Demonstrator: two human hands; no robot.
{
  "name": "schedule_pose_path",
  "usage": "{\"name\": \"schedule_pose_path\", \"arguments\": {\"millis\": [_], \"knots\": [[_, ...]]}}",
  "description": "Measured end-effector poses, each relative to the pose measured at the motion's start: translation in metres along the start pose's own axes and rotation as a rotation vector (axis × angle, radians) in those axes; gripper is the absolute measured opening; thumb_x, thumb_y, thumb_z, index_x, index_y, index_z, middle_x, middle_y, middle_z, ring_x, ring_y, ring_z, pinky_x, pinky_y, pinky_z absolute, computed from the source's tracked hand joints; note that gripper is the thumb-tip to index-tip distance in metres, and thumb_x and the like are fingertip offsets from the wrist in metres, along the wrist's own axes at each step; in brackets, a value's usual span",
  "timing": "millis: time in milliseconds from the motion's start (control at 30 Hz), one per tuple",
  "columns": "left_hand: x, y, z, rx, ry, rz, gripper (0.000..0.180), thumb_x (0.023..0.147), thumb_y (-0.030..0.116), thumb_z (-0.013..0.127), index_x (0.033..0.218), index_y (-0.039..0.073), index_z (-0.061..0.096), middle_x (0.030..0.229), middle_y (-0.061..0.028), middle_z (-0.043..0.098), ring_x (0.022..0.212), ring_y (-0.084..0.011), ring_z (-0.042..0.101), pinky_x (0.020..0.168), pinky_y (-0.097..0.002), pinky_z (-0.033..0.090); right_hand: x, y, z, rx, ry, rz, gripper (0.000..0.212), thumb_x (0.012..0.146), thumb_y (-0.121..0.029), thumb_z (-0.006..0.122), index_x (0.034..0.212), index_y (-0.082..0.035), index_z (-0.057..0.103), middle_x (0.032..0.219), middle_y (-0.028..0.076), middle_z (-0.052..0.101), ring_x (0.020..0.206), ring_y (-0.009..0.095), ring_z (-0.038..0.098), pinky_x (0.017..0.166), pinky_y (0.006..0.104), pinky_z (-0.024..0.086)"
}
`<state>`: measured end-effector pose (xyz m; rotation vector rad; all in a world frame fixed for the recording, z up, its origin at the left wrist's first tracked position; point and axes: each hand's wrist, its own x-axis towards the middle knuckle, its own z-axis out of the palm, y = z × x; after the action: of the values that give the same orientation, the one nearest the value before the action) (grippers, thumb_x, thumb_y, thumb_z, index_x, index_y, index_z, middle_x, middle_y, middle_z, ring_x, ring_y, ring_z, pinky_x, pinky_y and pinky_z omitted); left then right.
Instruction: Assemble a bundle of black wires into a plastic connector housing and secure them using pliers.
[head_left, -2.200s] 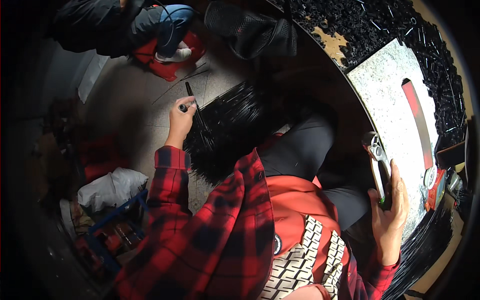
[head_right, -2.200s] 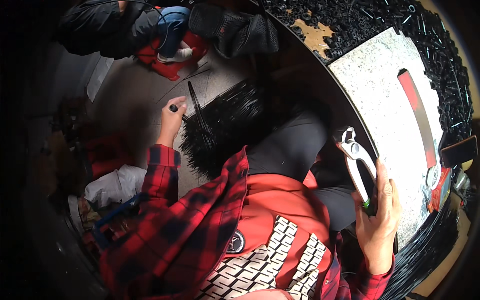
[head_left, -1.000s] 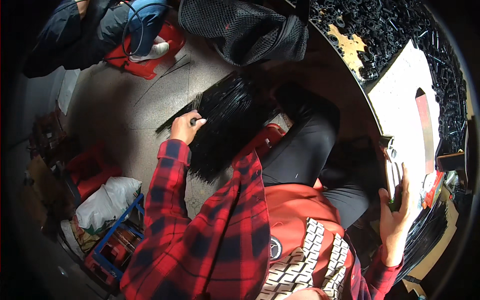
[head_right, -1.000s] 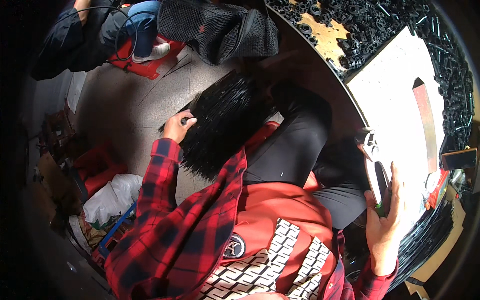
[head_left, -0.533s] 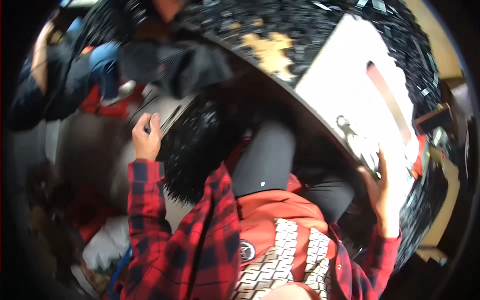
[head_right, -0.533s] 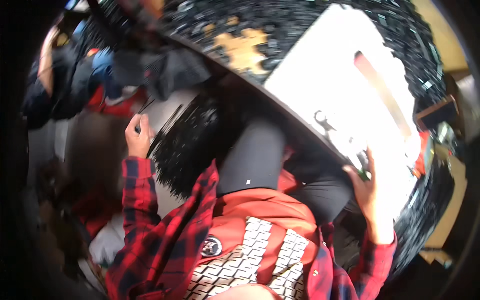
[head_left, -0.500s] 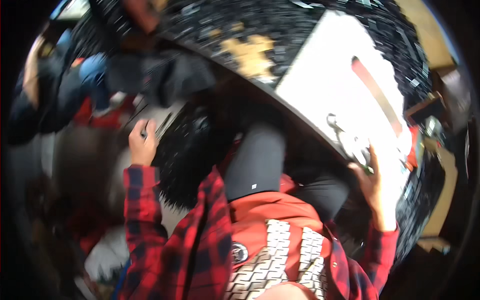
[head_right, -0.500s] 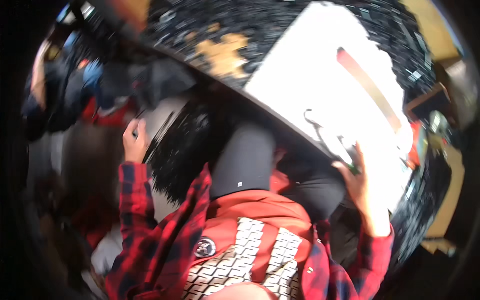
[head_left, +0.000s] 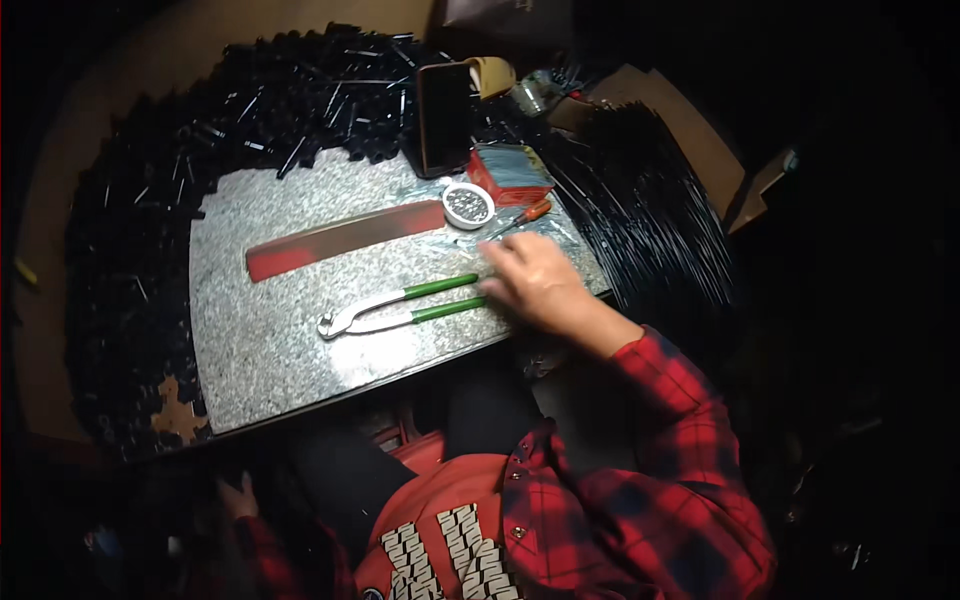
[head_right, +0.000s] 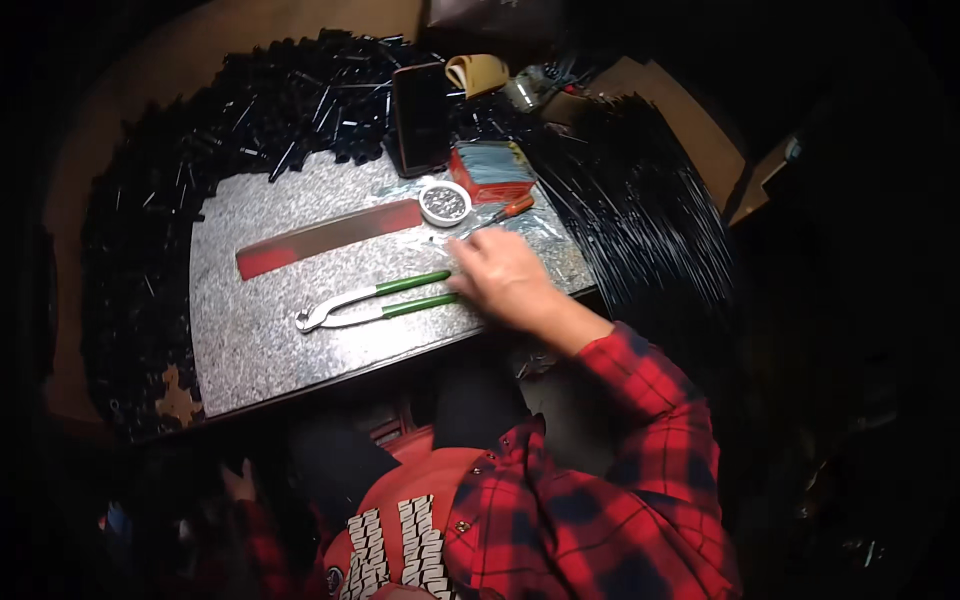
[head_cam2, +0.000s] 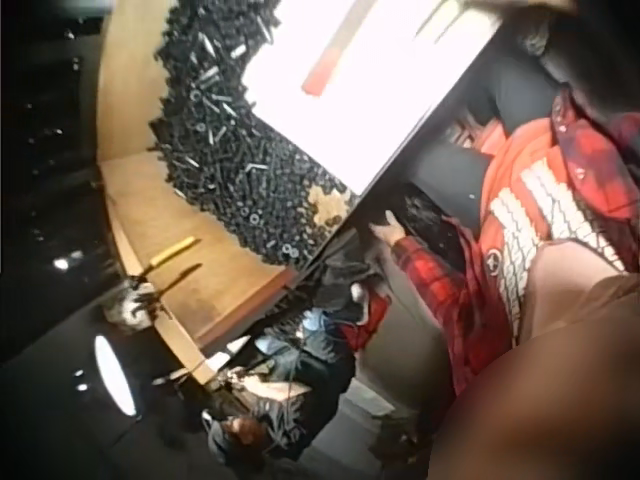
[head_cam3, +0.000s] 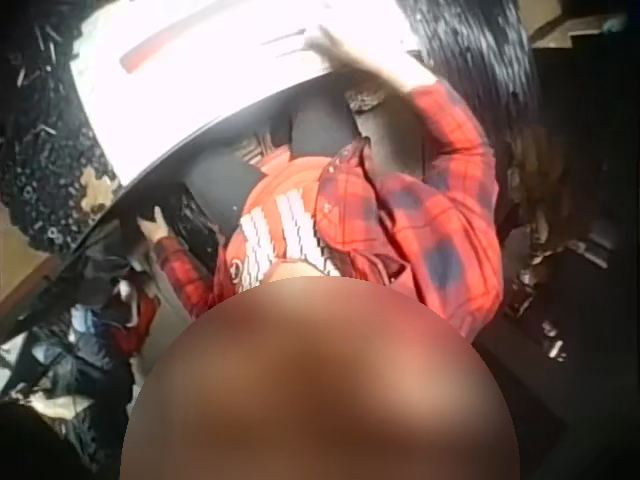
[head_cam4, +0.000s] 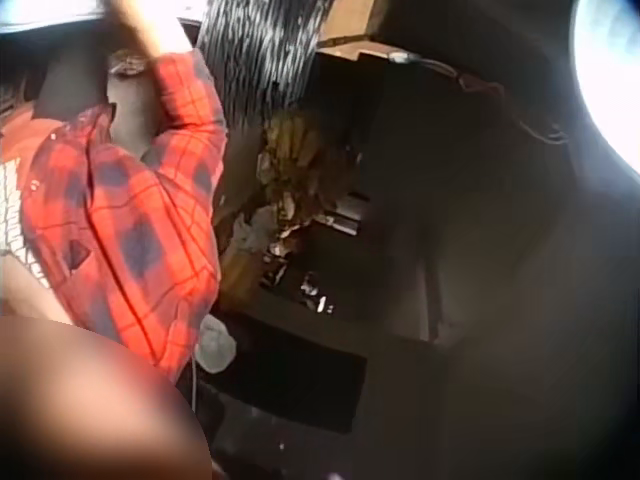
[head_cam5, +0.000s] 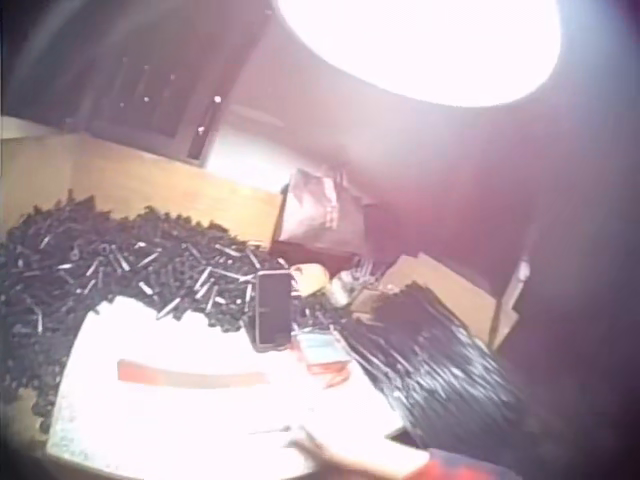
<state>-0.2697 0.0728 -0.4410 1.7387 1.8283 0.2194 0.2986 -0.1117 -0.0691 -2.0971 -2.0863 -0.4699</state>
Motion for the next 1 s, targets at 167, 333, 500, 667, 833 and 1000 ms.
{"name": "schedule_pose_path", "arguments": {"millis": [167, 333, 500, 667, 833, 1000], "knots": [[-0.042, 0.047, -0.005, -0.024, 0.044, 0.144, 0.073, 0.088, 0.025, 0.062, 0.140, -0.007, 0.023, 0.143, -0.0270, 0.032, 0.134, -0.0361, 0.031, 0.111, -0.0387, 0.023, -0.055, 0.097, -0.025, -0.457, -0.005, 0.541, 0.079, 0.071, -0.035, 0.076, 0.130, 0.006, 0.040, 0.114, 0.021, 0.052, 0.106, 0.035, 0.050, 0.089, 0.0434, 0.042], [-0.080, 0.092, -0.005, -0.187, -0.020, 0.210, 0.073, 0.084, 0.010, 0.065, 0.141, -0.004, 0.022, 0.136, -0.0265, 0.038, 0.126, -0.0367, 0.041, 0.105, -0.0394, 0.032, -0.095, 0.154, -0.017, -0.412, -0.373, 0.986, 0.102, 0.070, -0.057, 0.070, 0.135, 0.010, 0.031, 0.127, 0.025, 0.047, 0.119, 0.036, 0.045, 0.098, 0.0438, 0.038], [-0.095, 0.113, -0.016, -0.156, -0.003, 0.287, 0.076, 0.082, 0.010, 0.066, 0.142, -0.001, 0.021, 0.136, -0.0268, 0.039, 0.123, -0.0375, 0.043, 0.103, -0.0389, 0.035, -0.115, 0.156, -0.036, -0.422, -0.507, 1.025, 0.104, 0.071, -0.061, 0.067, 0.136, 0.012, 0.030, 0.121, 0.024, 0.053, 0.114, 0.034, 0.052, 0.096, 0.0406, 0.043], [-0.095, 0.139, -0.018, -0.193, -0.064, 0.286, 0.076, 0.082, 0.010, 0.067, 0.142, -0.001, 0.021, 0.133, -0.0265, 0.042, 0.117, -0.0376, 0.049, 0.099, -0.0395, 0.039, -0.155, 0.176, -0.036, -0.315, -0.227, 0.932, 0.030, 0.083, -0.025, 0.064, 0.091, 0.004, 0.063, 0.098, 0.023, 0.062, 0.089, 0.036, 0.062, 0.080, 0.0410, 0.051], [-0.104, 0.172, -0.021, -0.195, -0.065, 0.368, 0.076, 0.081, 0.012, 0.068, 0.141, -0.003, 0.023, 0.132, -0.0267, 0.043, 0.116, -0.0372, 0.050, 0.098, -0.0396, 0.040, -0.170, 0.194, -0.025, -0.370, -0.132, 0.888, 0.022, 0.081, -0.019, 0.062, 0.089, 0.002, 0.064, 0.095, 0.021, 0.064, 0.088, 0.035, 0.064, 0.077, 0.0412, 0.052], [-0.126, 0.186, -0.044, -0.069, 0.039, 0.559, 0.066, 0.080, 0.014, 0.070, 0.134, -0.004, 0.036, 0.129, -0.0265, 0.046, 0.115, -0.0372, 0.051, 0.097, -0.0397, 0.041, -0.156, 0.206, -0.015, -0.327, -0.293, 0.933, 0.022, 0.078, -0.018, 0.064, 0.087, 0.001, 0.063, 0.092, 0.024, 0.064, 0.090, 0.039, 0.063, 0.077, 0.0447, 0.051]]}}
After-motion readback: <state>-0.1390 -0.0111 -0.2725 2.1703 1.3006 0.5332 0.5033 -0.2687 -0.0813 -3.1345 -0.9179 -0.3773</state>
